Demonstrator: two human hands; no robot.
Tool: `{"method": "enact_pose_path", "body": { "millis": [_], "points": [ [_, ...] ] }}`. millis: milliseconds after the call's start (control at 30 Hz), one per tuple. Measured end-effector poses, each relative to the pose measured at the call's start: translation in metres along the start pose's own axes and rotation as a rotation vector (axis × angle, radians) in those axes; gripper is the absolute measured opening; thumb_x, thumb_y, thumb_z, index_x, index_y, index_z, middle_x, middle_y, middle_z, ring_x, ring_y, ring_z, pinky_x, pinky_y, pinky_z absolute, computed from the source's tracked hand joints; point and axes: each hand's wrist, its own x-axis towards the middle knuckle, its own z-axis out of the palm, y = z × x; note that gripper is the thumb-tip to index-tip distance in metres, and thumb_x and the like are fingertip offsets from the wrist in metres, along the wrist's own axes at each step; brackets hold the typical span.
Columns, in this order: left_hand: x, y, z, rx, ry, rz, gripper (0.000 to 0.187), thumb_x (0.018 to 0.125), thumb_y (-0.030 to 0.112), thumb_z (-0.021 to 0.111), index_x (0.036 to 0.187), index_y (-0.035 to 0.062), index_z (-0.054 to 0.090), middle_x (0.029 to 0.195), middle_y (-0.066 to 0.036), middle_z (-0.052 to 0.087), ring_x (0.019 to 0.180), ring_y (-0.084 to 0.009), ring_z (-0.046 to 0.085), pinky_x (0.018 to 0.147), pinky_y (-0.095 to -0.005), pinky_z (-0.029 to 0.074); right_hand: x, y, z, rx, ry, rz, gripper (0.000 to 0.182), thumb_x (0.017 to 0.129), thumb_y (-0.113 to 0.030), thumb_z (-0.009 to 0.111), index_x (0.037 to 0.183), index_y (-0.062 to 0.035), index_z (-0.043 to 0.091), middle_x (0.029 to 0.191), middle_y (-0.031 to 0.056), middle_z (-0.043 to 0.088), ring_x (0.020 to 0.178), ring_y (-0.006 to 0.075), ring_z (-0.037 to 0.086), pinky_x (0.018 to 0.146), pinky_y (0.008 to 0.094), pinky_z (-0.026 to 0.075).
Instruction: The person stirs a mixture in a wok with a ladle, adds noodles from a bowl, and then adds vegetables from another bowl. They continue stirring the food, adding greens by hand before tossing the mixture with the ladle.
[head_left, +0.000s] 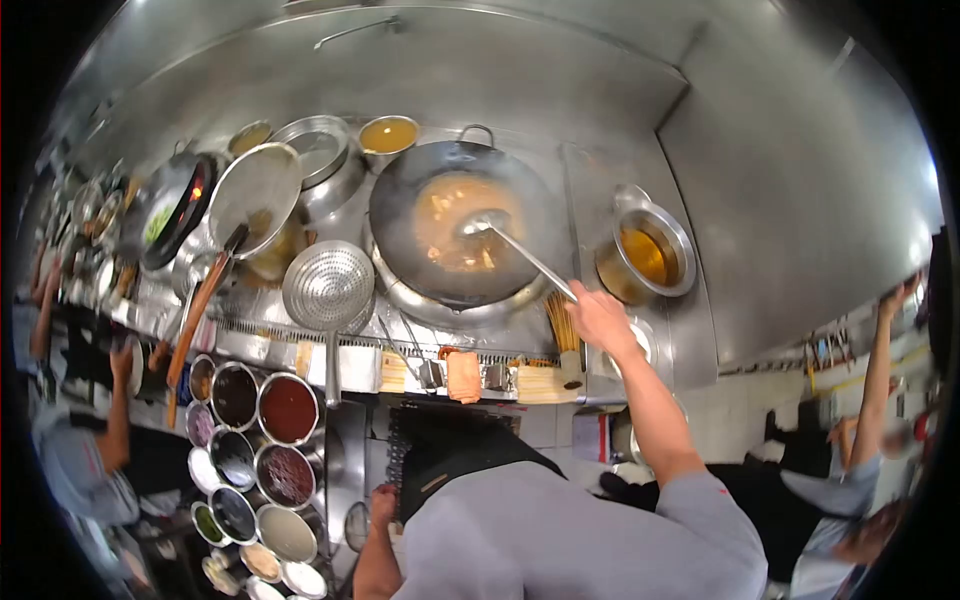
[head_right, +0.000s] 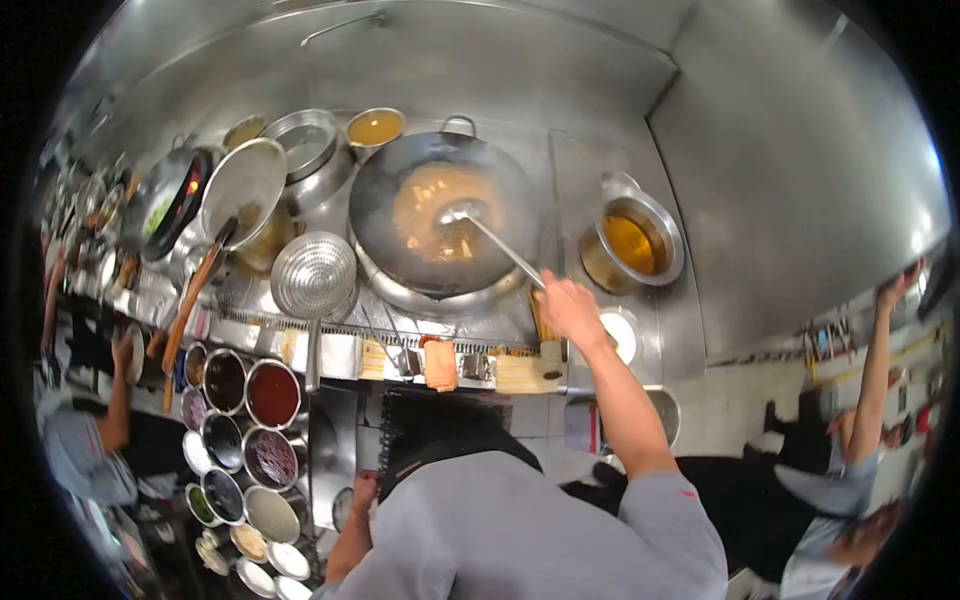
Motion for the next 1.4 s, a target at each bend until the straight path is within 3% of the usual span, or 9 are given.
{"method": "enact_pose_path", "body": {
  "millis": [133, 567, 767, 900, 1000, 1100, 1200, 1300, 1400],
  "points": [
    [-0.028, 0.047, -0.012, 0.116, -0.129, 0.054, 0.018, 0.083, 0.015, 0.046, 0.079, 0.0024, 0.057, 0.057, -0.005, 0.054, 0.045, -0.0132, 0.049, 0.04, -0.0274, 0.04, -0.004, -0.009, 0.002, 0.035, -0.043, 0.016, 0.025, 0.084, -0.019, 0.047, 0.1, -0.0005, 0.045, 0.081, 0.0226, 0.059, 0.082, 0.0395, 0.057, 0.07, 0.0479, 0.045],
    [0.014, 0.006, -0.036, -0.058, -0.062, -0.152, 0.015, 0.078, 0.006, 0.043, 0.078, 0.003, 0.058, 0.066, -0.005, 0.056, 0.052, -0.0149, 0.051, 0.046, -0.0274, 0.041, -0.008, 0.001, 0.013, 0.136, -0.034, 0.027, 0.023, 0.084, -0.019, 0.047, 0.097, 0.0005, 0.044, 0.076, 0.025, 0.058, 0.075, 0.0442, 0.056, 0.069, 0.0515, 0.043],
    [0.026, -0.012, -0.042, 0.176, -0.127, -0.04, 0.014, 0.079, 0.006, 0.043, 0.083, 0.0016, 0.056, 0.067, -0.005, 0.056, 0.055, -0.015, 0.052, 0.048, -0.0267, 0.041, -0.033, -0.013, 0.0, 0.305, 0.012, 0.038, 0.021, 0.084, -0.019, 0.047, 0.097, -0.0029, 0.044, 0.076, 0.0243, 0.058, 0.078, 0.0432, 0.055, 0.068, 0.0515, 0.041],
    [-0.001, 0.014, -0.033, 0.032, -0.065, -0.212, 0.018, 0.072, 0.009, 0.047, 0.078, 0.0014, 0.062, 0.07, -0.009, 0.059, 0.067, -0.0184, 0.055, 0.063, -0.0303, 0.044, -0.034, -0.019, 0.009, 0.183, -0.126, 0.093, 0.021, 0.084, -0.02, 0.047, 0.097, -0.0032, 0.044, 0.074, 0.0251, 0.057, 0.077, 0.0439, 0.054, 0.067, 0.0513, 0.041],
    [0.0, 0.006, -0.033, 0.455, -0.086, -0.006, 0.017, 0.077, 0.009, 0.046, 0.082, 0.0031, 0.061, 0.073, -0.009, 0.062, 0.068, -0.0196, 0.059, 0.063, -0.0316, 0.047, -0.02, -0.028, 0.044, 0.229, 0.025, 0.106, 0.023, 0.084, -0.02, 0.047, 0.098, -0.0021, 0.043, 0.076, 0.0254, 0.058, 0.075, 0.0435, 0.055, 0.067, 0.0524, 0.042],
    [0.001, 0.032, -0.039, 0.215, -0.175, -0.175, 0.02, 0.08, 0.015, 0.047, 0.082, 0.0029, 0.063, 0.077, -0.011, 0.063, 0.069, -0.0203, 0.06, 0.065, -0.0335, 0.047, -0.031, -0.029, 0.017, 0.087, -0.044, 0.126, 0.024, 0.084, -0.02, 0.047, 0.097, -0.0002, 0.043, 0.075, 0.025, 0.058, 0.075, 0.0436, 0.055, 0.067, 0.053, 0.041],
    [0.047, -0.03, -0.047, 0.302, -0.12, 0.015, 0.022, 0.081, 0.02, 0.049, 0.083, 0.0015, 0.062, 0.077, -0.012, 0.063, 0.069, -0.022, 0.059, 0.066, -0.034, 0.047, -0.018, -0.028, 0.021, 0.118, -0.015, 0.109, 0.024, 0.084, -0.02, 0.046, 0.098, -0.0003, 0.043, 0.076, 0.0253, 0.058, 0.078, 0.043, 0.056, 0.068, 0.052, 0.043],
    [0.052, -0.004, -0.042, 0.365, -0.056, 0.025, 0.024, 0.08, 0.02, 0.05, 0.083, 0.0, 0.062, 0.077, -0.013, 0.064, 0.071, -0.0227, 0.06, 0.067, -0.0335, 0.047, -0.005, -0.022, 0.037, 0.228, 0.05, 0.06, 0.026, 0.084, -0.021, 0.047, 0.101, -0.0014, 0.045, 0.078, 0.0258, 0.058, 0.081, 0.0429, 0.055, 0.07, 0.05, 0.043],
    [0.047, 0.022, -0.026, 0.331, -0.017, 0.025, 0.024, 0.079, 0.02, 0.051, 0.083, -0.0005, 0.062, 0.077, -0.014, 0.064, 0.073, -0.0232, 0.06, 0.067, -0.0329, 0.046, -0.007, -0.007, 0.031, 0.337, -0.097, -0.027, 0.027, 0.084, -0.021, 0.047, 0.103, -0.0011, 0.044, 0.082, 0.0253, 0.058, 0.085, 0.0435, 0.054, 0.072, 0.0496, 0.041]
  ]
}}
